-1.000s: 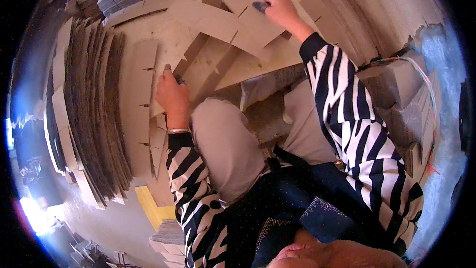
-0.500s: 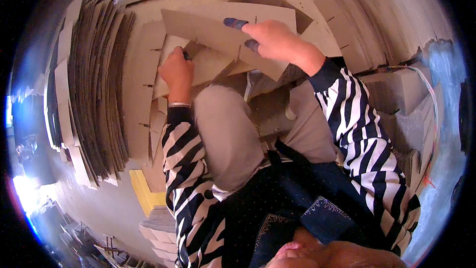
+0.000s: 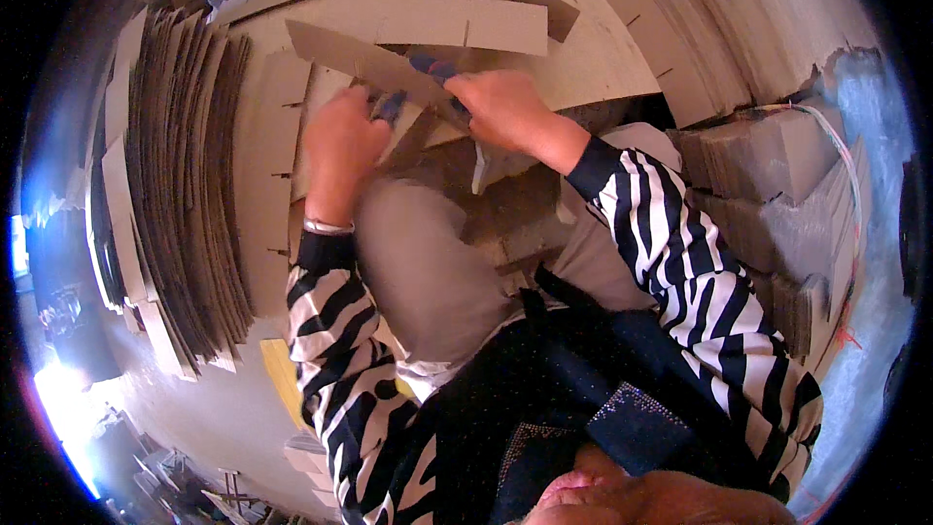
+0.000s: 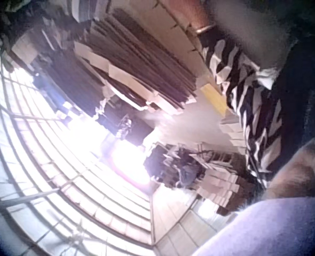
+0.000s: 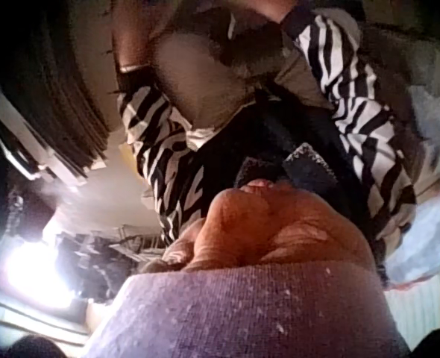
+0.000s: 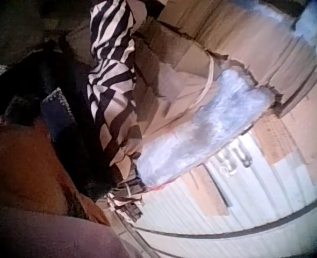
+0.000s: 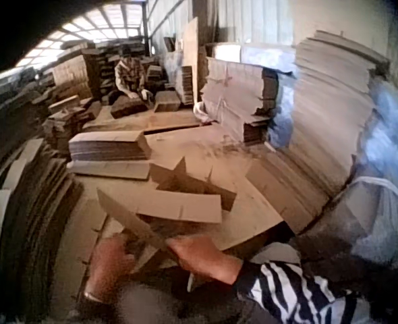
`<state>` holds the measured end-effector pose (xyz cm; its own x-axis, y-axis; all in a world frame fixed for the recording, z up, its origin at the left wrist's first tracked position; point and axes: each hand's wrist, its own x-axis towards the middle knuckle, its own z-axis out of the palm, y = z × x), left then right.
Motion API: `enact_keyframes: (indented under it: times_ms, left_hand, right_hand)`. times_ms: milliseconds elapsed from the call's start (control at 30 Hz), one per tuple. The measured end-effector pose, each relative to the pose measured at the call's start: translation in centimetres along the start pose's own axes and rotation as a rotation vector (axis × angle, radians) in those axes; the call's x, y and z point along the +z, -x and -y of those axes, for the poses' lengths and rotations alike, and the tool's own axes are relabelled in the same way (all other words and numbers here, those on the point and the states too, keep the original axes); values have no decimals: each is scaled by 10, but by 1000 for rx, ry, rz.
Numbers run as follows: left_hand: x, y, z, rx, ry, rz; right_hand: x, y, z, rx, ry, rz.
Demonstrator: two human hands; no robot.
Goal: The person sits on the floor and uses a knife to cut rectangular cardboard pieces from larger sheets. They repeatedly pick up sheets, score and snap them, then stack the cut pieces. At one point, they use scissors to cut a red string from a bundle of cardboard.
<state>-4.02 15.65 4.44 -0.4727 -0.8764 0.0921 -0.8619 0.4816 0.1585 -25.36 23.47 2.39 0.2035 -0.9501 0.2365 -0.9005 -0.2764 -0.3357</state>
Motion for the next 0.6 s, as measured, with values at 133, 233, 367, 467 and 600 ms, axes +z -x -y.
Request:
enact_keyframes:
  times_ms: [133,233,367,467,600]
  left_hand:
    - [27,-6,-25,111,24,288]
    - [22,10,-11,57,-22,228]
    - [25,14,-26,178,103,51]
    - [18,7,-10,28,50,-185]
    - [36,-3,49,-90,-259,-128]
  right_hand:
    - [13,-2,-12,-46,94,6]
    - [31,-2,-3,-106,118,115]
    - [38,15,-17,-73,61,50]
    - [35,16,-17,-14,-4,67]
    - [36,16,-11,-47,-32,69]
